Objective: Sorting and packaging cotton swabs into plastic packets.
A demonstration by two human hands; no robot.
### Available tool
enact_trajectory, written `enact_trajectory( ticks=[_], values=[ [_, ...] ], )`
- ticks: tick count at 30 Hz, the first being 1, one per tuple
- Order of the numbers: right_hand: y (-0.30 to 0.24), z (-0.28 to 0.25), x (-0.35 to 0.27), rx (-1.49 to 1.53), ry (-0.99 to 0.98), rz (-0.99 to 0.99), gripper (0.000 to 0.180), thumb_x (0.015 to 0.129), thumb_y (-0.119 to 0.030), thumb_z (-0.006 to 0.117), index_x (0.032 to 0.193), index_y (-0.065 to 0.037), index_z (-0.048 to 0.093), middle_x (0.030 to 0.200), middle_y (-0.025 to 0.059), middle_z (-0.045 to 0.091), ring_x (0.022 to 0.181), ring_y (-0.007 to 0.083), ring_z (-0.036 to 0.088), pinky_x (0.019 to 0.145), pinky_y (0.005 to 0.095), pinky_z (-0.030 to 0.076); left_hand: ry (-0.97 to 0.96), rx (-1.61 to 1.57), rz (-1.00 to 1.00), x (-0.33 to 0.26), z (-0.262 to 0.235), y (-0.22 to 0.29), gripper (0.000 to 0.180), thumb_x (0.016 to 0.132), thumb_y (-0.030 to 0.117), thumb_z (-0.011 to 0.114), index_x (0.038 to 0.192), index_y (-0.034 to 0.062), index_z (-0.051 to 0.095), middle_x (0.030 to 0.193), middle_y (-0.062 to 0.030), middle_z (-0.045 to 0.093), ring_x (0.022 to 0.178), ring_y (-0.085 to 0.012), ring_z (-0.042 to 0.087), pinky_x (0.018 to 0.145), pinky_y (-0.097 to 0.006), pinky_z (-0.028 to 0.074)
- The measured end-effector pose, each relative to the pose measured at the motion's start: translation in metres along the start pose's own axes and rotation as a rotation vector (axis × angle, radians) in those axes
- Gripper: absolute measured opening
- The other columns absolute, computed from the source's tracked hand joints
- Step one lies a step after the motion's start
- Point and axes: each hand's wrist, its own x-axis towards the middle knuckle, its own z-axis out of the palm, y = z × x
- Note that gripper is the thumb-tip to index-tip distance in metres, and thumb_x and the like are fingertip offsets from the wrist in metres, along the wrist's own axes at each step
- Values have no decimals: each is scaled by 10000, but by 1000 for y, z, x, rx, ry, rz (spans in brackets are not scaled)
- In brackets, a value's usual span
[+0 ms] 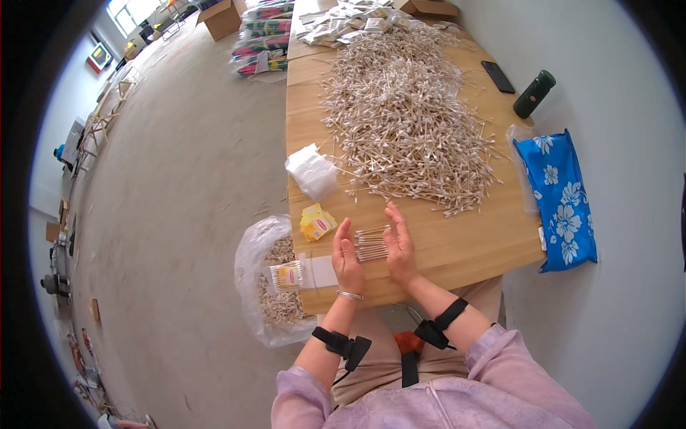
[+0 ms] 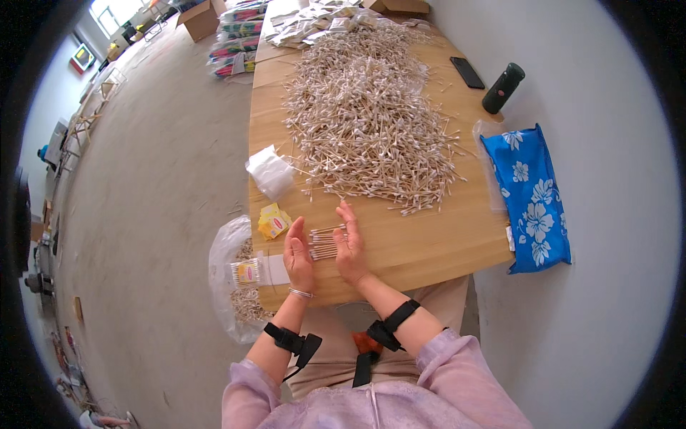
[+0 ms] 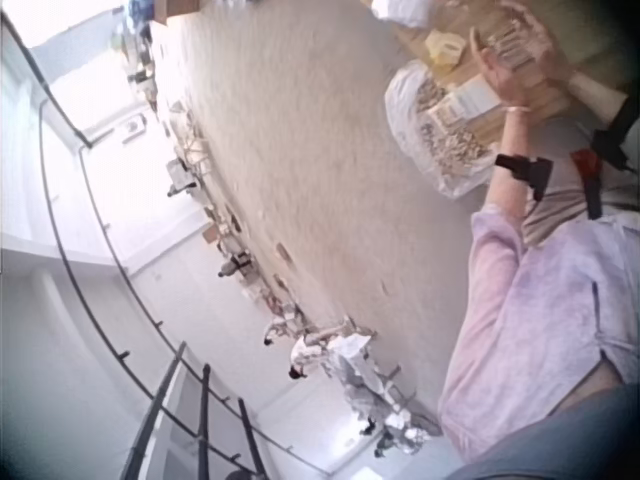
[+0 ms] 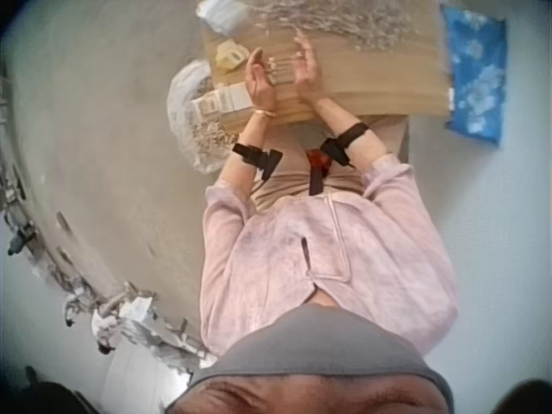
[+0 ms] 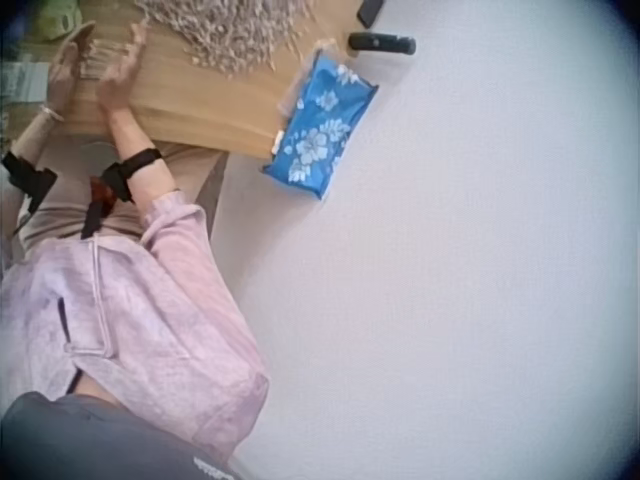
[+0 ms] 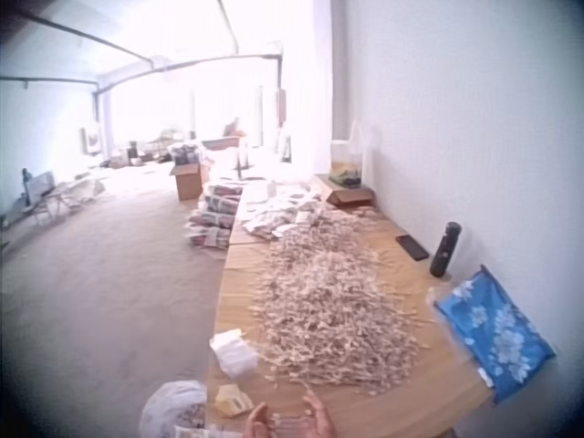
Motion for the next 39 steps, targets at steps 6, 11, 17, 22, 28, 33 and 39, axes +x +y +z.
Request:
enact_trajectory(
  ticks=[6,11,17,22,28,33,39],
  values=[
    [-1,-6,15,-487,-255,-124,335,934,-100,447,1253,-16,502,1214,118,541,1128,266,479,1041,350,323,11,-40,15,0,1,3,512,1027,336,344,1387,-29,350,1427,-133,392,1355,-209,328,1140,-333,220],
    [0,-3,5,-384,-220,-131,299,925,-99,453,1204,-20,529,1148,115,565,1081,270,500,1014,355,348,24,-89,-48,-4,0,8,508,1027,337,345,1391,-17,352,1434,-125,387,1358,-212,325,1139,-332,215],
    [1,-3,4,-6,-67,94,348,959,-152,432,1273,-20,503,1297,145,521,1239,273,454,1055,348,327,31,-55,-10,-2,-5,7,514,1028,349,335,1396,-10,355,1442,-114,384,1361,-209,320,1138,-329,210],
    [-4,8,-9,43,-139,104,361,978,-153,412,1298,-3,489,1352,130,499,1320,225,389,1102,320,263,-32,5,-15,-4,-5,4,552,1025,379,324,1400,-26,342,1440,-131,382,1362,-212,316,1139,-341,212],
    [-4,10,-22,31,-154,77,367,971,-173,409,1282,3,495,1342,166,507,1337,292,380,1097,357,281,-34,-20,-27,-22,-8,11,580,1020,407,322,1383,-45,355,1426,-140,396,1342,-221,347,1132,-346,231],
    [-5,8,-24,41,-146,83,381,975,-181,405,1300,7,471,1395,163,457,1376,284,321,1120,360,243,12,6,-12,-25,-11,13,583,1016,414,329,1376,-43,363,1412,-140,412,1334,-226,358,1129,-350,242],
    [-1,-7,-31,96,-141,73,376,996,-147,384,1332,16,433,1445,152,394,1422,252,217,1147,344,165,50,-91,6,-23,-17,11,591,1011,422,341,1378,-40,361,1412,-140,412,1338,-226,353,1134,-358,231]
  ],
)
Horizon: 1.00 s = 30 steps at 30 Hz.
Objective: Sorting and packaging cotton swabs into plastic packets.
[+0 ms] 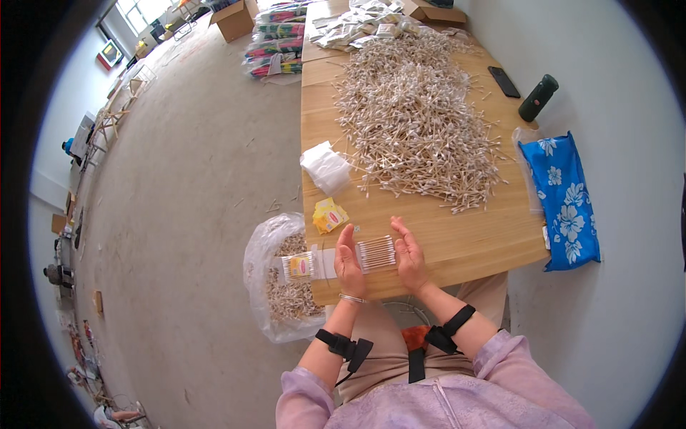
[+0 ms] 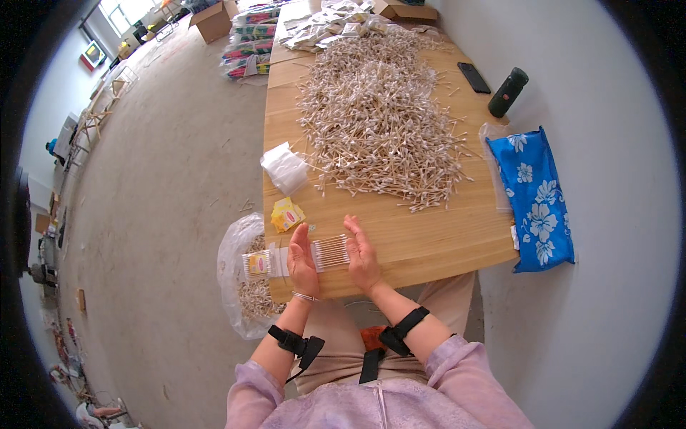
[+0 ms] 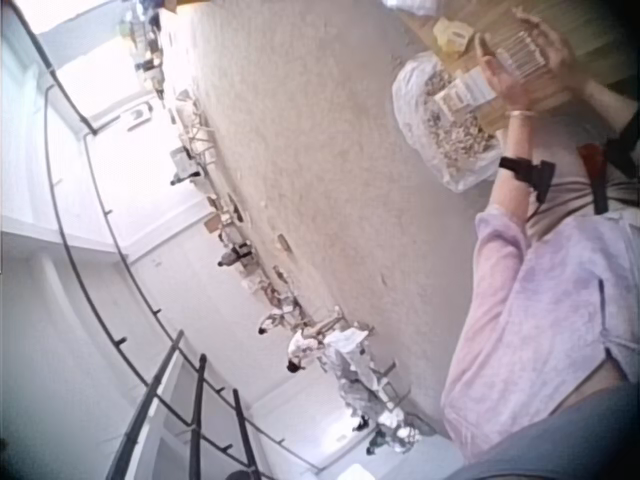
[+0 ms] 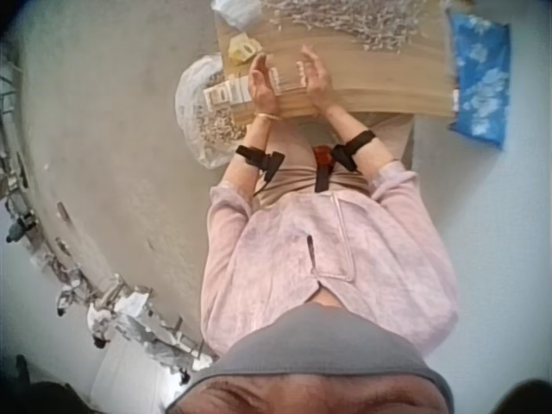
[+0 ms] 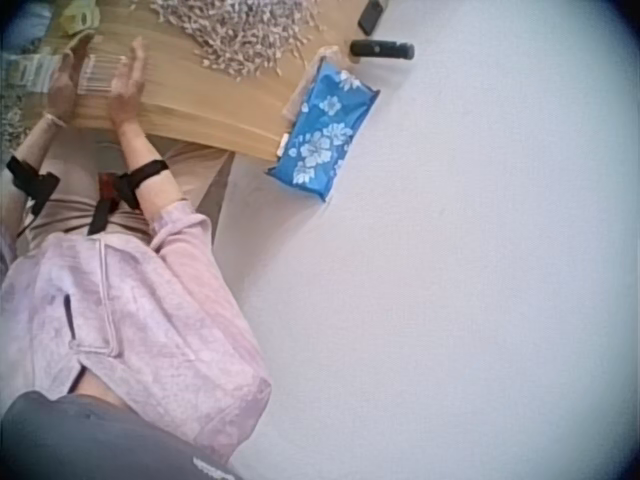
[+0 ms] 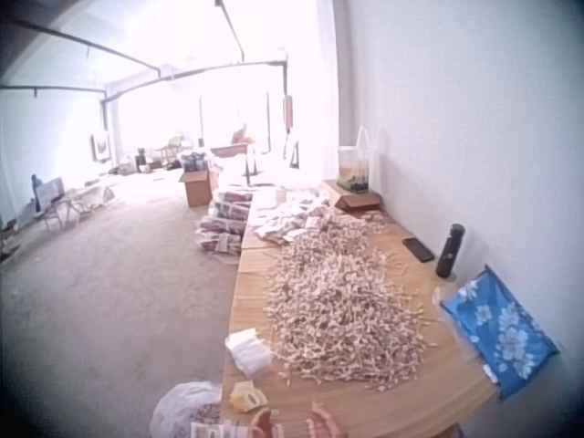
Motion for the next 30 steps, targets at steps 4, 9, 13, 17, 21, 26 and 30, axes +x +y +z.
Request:
enact_trajectory(
  ticks=[4,9,13,17,21,26,30],
  values=[
    [-1,6,-5,34,-48,13,379,998,-149,383,1335,19,427,1454,154,383,1424,251,210,1147,342,162,-52,19,9,0,2,1,596,1013,419,334,1382,-48,352,1421,-149,398,1343,-229,343,1130,-356,231],
    [-4,4,-2,5,-5,22,382,994,-150,389,1337,14,427,1464,152,368,1431,257,190,1146,348,164,-88,33,0,-1,1,5,599,1018,414,321,1385,-58,344,1430,-162,383,1345,-233,335,1124,-351,233],
    [-3,12,2,-84,-54,-10,386,982,-150,406,1330,16,430,1468,151,362,1434,267,181,1145,355,169,-80,48,9,0,3,0,594,1017,415,320,1381,-53,350,1429,-153,388,1348,-231,334,1131,-355,226],
    [0,14,0,-146,-30,-76,350,947,-129,447,1271,0,478,1422,169,409,1408,317,241,1133,390,219,-89,48,12,1,-3,-6,589,1016,415,320,1377,-49,356,1428,-145,394,1350,-228,334,1138,-358,218],
    [-3,-31,13,-594,142,-139,346,880,-71,529,1225,-40,533,1282,147,514,1276,342,401,1082,418,290,-77,20,14,3,-5,-2,598,1011,424,330,1373,-51,363,1428,-143,396,1350,-227,335,1137,-355,222],
    [-3,-108,47,-1216,353,-240,232,777,-79,618,1008,-94,631,1053,80,561,1023,269,497,899,401,401,-61,-22,28,3,-5,-4,597,1008,419,344,1371,-55,365,1425,-142,400,1342,-226,347,1133,-353,231],
    [-2,-118,60,-1309,215,-290,162,757,-97,635,918,-117,629,943,40,562,974,248,501,841,390,407,-20,-53,14,1,-3,-7,572,1016,388,345,1373,-58,359,1426,-142,398,1336,-223,356,1132,-352,236]
  ],
)
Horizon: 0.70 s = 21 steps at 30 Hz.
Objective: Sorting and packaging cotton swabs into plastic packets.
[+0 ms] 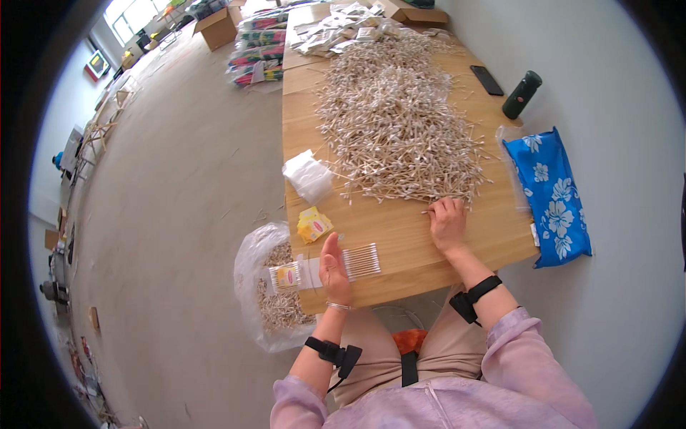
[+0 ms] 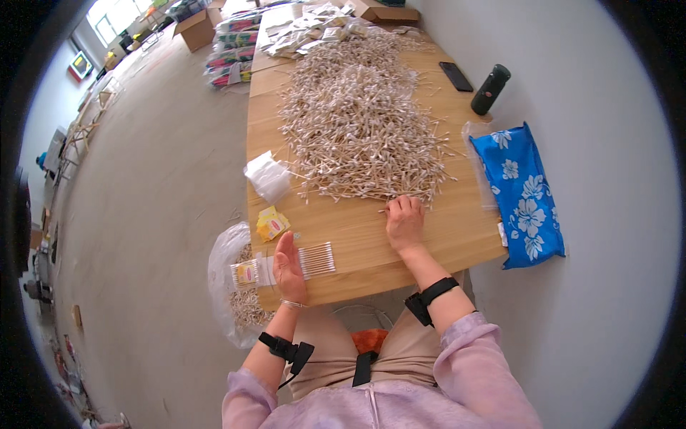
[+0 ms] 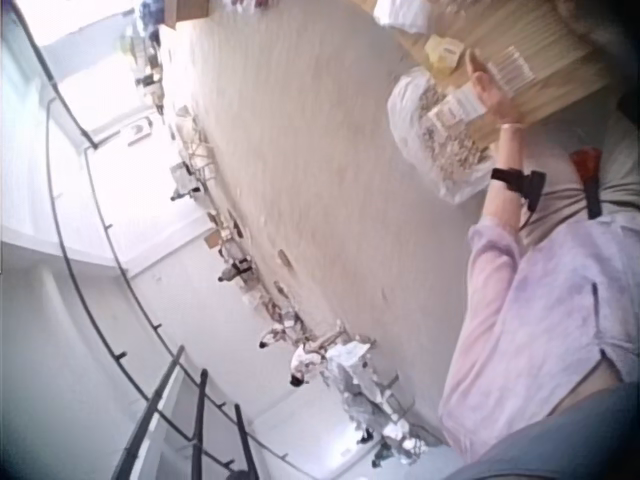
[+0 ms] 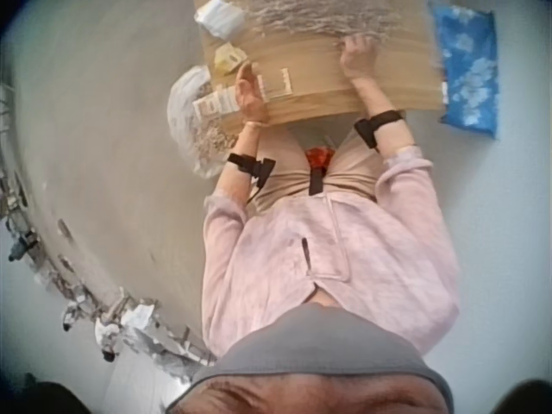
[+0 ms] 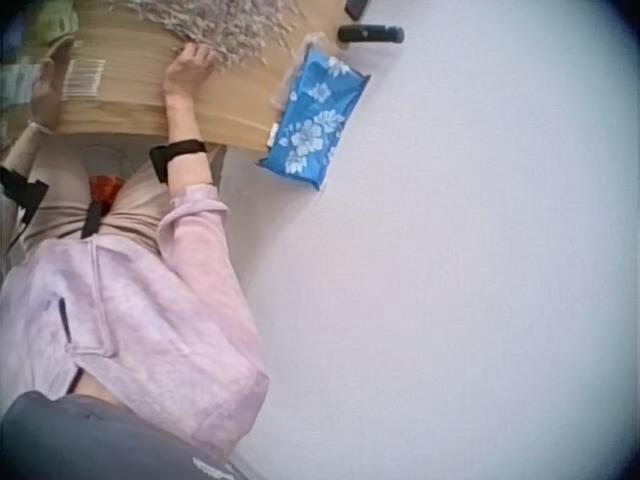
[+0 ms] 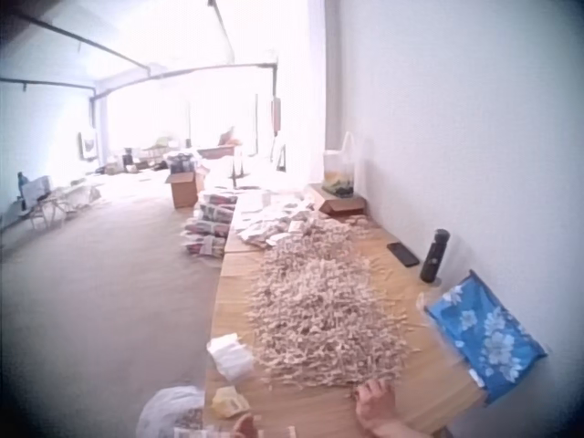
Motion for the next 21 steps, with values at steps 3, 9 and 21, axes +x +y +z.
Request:
enact_trajectory(
  ticks=[3,9,21],
  values=[
    [-10,6,9,-87,-60,-99,120,771,-120,602,891,-114,609,911,31,565,950,240,504,818,386,407,16,-9,25,0,-2,-2,555,1014,379,361,1375,-43,363,1420,-135,410,1341,-221,354,1134,-355,235],
    [-62,17,17,-34,-134,-287,98,798,-136,538,879,-114,588,902,35,568,949,231,505,832,375,396,49,-46,24,-1,-7,-5,543,1008,373,387,1372,-28,370,1415,-123,417,1338,-216,358,1134,-351,240],
    [-135,20,-11,325,-268,-231,70,807,-111,606,868,-105,638,936,35,579,984,245,493,872,386,374,5,-2,2,-2,0,6,567,1010,388,384,1403,-18,340,1443,-106,380,1351,-198,330,1127,-335,232]
  ],
)
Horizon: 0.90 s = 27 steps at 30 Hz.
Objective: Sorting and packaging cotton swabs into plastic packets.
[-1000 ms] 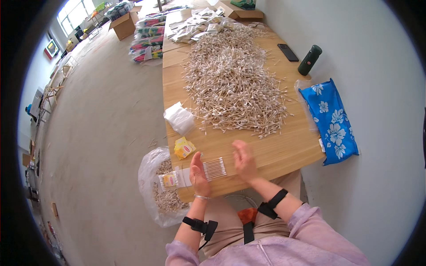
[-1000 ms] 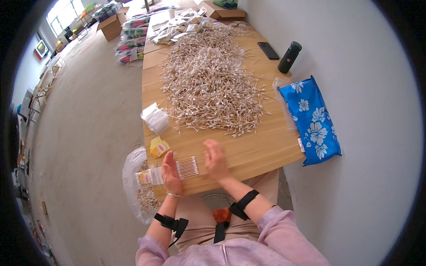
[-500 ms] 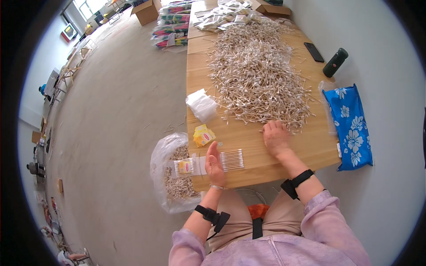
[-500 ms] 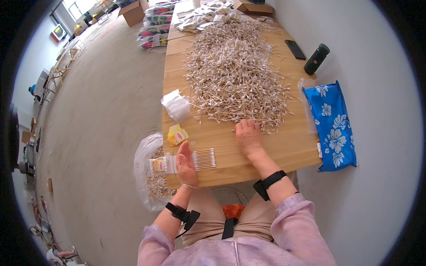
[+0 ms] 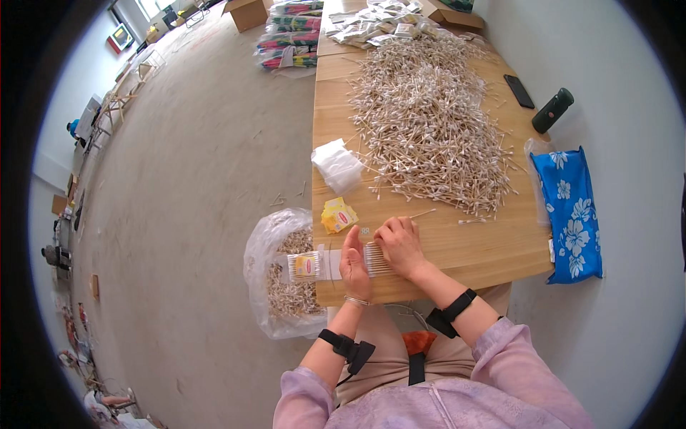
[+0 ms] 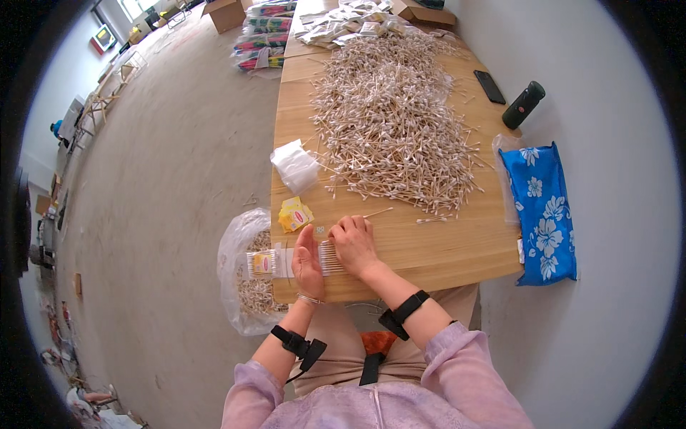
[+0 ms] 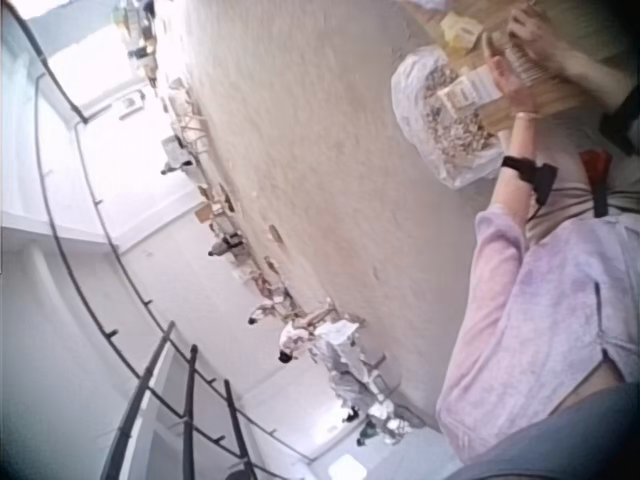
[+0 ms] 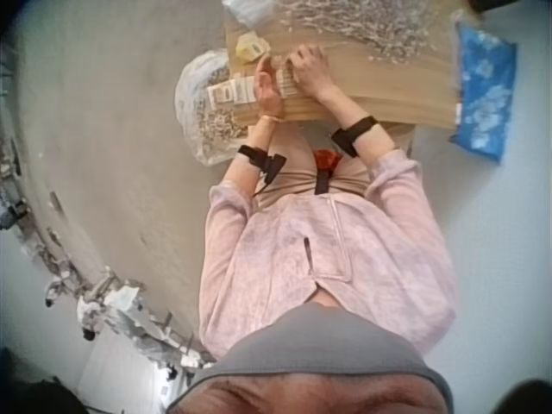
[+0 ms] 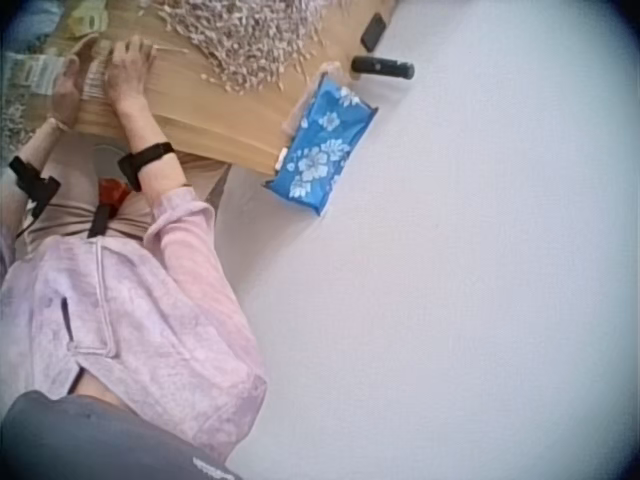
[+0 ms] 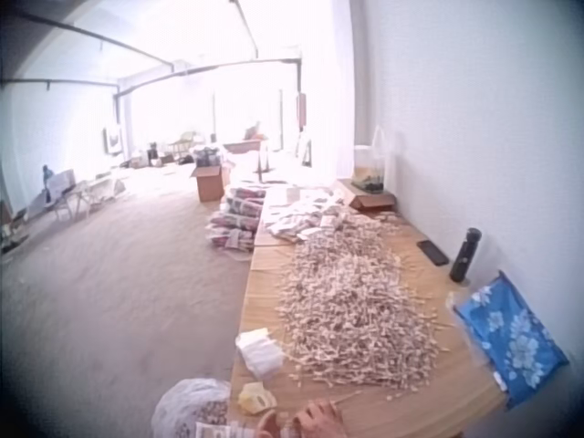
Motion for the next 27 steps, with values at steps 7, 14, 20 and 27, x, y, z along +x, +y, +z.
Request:
enact_trajectory(
  ticks=[7,14,20,27],
  values=[
    [12,-6,-16,257,157,75,153,852,-93,552,976,-59,635,1018,87,589,1044,297,506,959,442,371,-6,31,-26,0,5,6,585,1008,402,382,1409,-20,331,1450,-108,371,1344,-193,337,1121,-328,241],
    [-4,3,-26,504,119,94,241,885,-64,499,1115,-32,562,1036,126,596,983,321,535,1030,415,338,-22,53,-8,1,0,1,585,1010,399,377,1404,-31,337,1440,-117,387,1341,-198,346,1120,-331,243],
    [-8,2,-25,659,252,250,260,897,-53,465,1141,-31,553,1020,131,598,975,297,536,1001,371,358,-26,72,-3,1,3,3,580,1012,393,371,1403,-35,336,1439,-123,386,1343,-201,342,1120,-331,246],
    [-6,8,-28,926,65,345,288,950,-76,433,1217,-6,513,1202,107,563,1081,193,541,951,290,409,-30,64,-19,1,2,3,585,1013,394,363,1400,-44,332,1440,-135,380,1348,-210,338,1129,-335,236]
  ],
)
